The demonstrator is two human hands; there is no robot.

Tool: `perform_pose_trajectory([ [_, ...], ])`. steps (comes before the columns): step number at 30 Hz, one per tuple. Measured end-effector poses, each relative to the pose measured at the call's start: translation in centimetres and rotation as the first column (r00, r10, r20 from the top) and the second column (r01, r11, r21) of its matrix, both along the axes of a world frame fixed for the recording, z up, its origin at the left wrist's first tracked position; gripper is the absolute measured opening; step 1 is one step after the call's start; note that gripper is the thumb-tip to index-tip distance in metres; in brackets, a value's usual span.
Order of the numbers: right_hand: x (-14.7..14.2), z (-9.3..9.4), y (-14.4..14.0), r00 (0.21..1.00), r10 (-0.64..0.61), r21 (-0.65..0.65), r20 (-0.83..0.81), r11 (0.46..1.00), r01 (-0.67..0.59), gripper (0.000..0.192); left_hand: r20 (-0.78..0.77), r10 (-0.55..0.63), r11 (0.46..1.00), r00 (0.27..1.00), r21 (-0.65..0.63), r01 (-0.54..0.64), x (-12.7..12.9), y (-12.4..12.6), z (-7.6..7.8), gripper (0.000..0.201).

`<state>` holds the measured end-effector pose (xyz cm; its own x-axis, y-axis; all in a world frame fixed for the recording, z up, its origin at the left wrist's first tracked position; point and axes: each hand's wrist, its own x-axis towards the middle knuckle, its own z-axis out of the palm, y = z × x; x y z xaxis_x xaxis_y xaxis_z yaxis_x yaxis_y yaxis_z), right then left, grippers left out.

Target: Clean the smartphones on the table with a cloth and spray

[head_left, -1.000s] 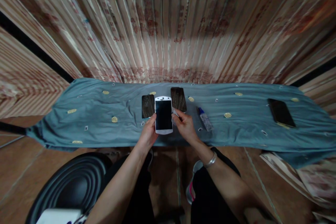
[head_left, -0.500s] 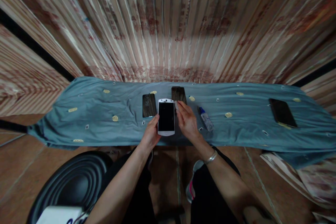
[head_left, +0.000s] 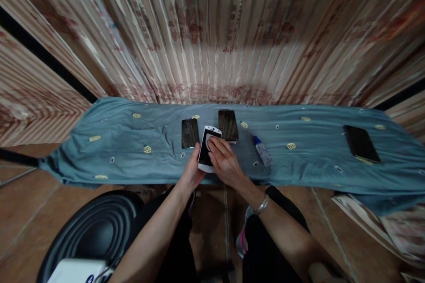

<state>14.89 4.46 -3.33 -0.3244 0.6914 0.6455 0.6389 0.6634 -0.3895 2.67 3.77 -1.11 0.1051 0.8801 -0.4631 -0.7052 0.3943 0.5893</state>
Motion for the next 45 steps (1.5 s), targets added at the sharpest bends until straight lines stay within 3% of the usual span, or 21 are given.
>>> perform_pose_trajectory([
  [5,0.0,0.1,0.1,1.000,0.029,-0.009,0.005,1.000,-0.028,0.042,0.035,-0.050,0.999,0.998,0.018,0.049,-0.2,0.1,-0.4,0.039],
  [15,1.7,-1.0,2.2,0.998,-0.067,-0.082,-0.011,0.994,0.066,0.050,-0.018,-0.089,0.996,0.996,-0.016,0.089,0.9,-0.9,-0.2,0.039],
  [27,1.4,-0.7,2.6,0.997,-0.071,-0.025,0.014,0.997,0.071,0.051,-0.124,-0.116,0.985,0.985,0.117,0.130,1.0,-1.0,-0.6,0.045],
  [34,0.2,-0.5,2.7,1.000,-0.025,-0.010,0.010,1.000,0.025,0.051,-0.161,-0.053,0.985,0.986,0.157,0.078,0.5,-0.9,-0.5,0.046],
  [41,-1.5,-0.6,1.6,0.999,0.038,0.037,0.019,0.999,-0.039,0.048,-0.071,0.023,0.983,0.997,0.185,-0.009,-0.6,-0.5,-1.1,0.049],
  [45,-2.8,-0.4,0.2,0.997,0.072,0.055,0.039,0.996,-0.074,0.048,-0.029,0.090,0.987,0.996,0.135,-0.085,-1.1,-0.2,-0.9,0.046],
])
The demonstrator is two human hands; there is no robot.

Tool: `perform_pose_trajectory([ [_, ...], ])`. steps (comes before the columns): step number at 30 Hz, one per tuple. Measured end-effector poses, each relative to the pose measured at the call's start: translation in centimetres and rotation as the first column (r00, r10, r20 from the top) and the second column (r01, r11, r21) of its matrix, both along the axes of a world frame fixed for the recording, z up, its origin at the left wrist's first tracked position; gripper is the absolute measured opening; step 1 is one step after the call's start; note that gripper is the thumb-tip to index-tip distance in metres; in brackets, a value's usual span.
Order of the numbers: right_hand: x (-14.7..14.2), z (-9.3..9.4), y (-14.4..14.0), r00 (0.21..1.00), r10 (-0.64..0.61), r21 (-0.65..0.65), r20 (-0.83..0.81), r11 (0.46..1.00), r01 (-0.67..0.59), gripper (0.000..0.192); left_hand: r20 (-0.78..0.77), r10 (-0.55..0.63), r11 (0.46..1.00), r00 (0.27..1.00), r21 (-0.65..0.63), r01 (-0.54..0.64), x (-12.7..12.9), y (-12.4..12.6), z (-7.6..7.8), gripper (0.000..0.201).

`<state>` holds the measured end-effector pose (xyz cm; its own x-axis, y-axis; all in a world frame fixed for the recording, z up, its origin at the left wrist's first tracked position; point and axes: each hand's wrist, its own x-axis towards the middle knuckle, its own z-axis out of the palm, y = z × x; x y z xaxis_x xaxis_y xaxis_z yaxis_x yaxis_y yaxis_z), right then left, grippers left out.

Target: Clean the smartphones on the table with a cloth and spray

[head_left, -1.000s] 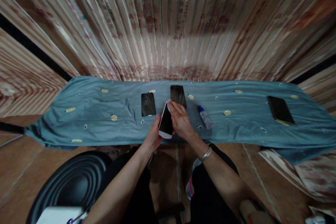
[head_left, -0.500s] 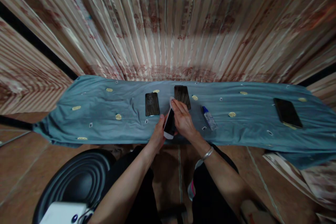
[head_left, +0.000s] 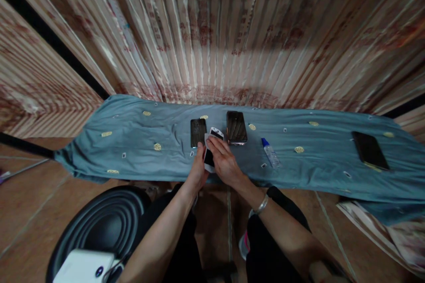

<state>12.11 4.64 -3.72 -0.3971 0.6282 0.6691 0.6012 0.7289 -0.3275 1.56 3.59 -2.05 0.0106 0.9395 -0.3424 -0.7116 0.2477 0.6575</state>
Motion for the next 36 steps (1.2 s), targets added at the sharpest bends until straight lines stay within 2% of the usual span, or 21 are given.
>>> perform_pose_trajectory([
  [4,-1.2,0.4,-1.5,0.998,0.063,-0.026,0.012,0.998,-0.063,0.048,0.030,0.082,0.995,0.996,-0.065,-0.080,-0.8,0.0,0.6,0.046],
  [8,-2.0,0.5,-2.6,0.992,0.125,-0.047,0.004,0.991,-0.124,0.050,0.054,0.004,0.995,0.999,-0.100,0.002,-1.5,-0.3,1.5,0.058],
  [10,-2.2,0.5,-2.9,0.989,0.145,-0.040,0.008,0.989,-0.145,0.050,0.043,0.001,0.994,0.999,-0.109,0.004,-1.8,-0.3,1.7,0.062],
  [18,-1.8,0.4,-3.5,0.974,0.204,0.021,0.103,0.978,-0.207,0.046,0.001,0.067,0.998,0.998,-0.019,-0.067,-2.9,0.3,1.4,0.069],
  [22,-1.2,0.2,-3.5,0.973,0.190,0.025,0.133,0.980,-0.195,0.048,0.037,0.043,0.999,0.998,0.024,-0.044,-3.2,0.5,1.3,0.067],
  [31,0.3,0.3,-2.6,0.990,0.093,0.020,0.110,0.995,-0.096,0.045,0.082,0.024,0.999,0.996,0.031,-0.027,-2.8,0.5,1.5,0.056],
  [36,0.9,0.5,-1.8,0.994,0.056,0.003,0.099,0.998,-0.057,0.044,0.104,0.044,0.999,0.994,-0.018,-0.042,-2.2,0.3,1.2,0.046],
])
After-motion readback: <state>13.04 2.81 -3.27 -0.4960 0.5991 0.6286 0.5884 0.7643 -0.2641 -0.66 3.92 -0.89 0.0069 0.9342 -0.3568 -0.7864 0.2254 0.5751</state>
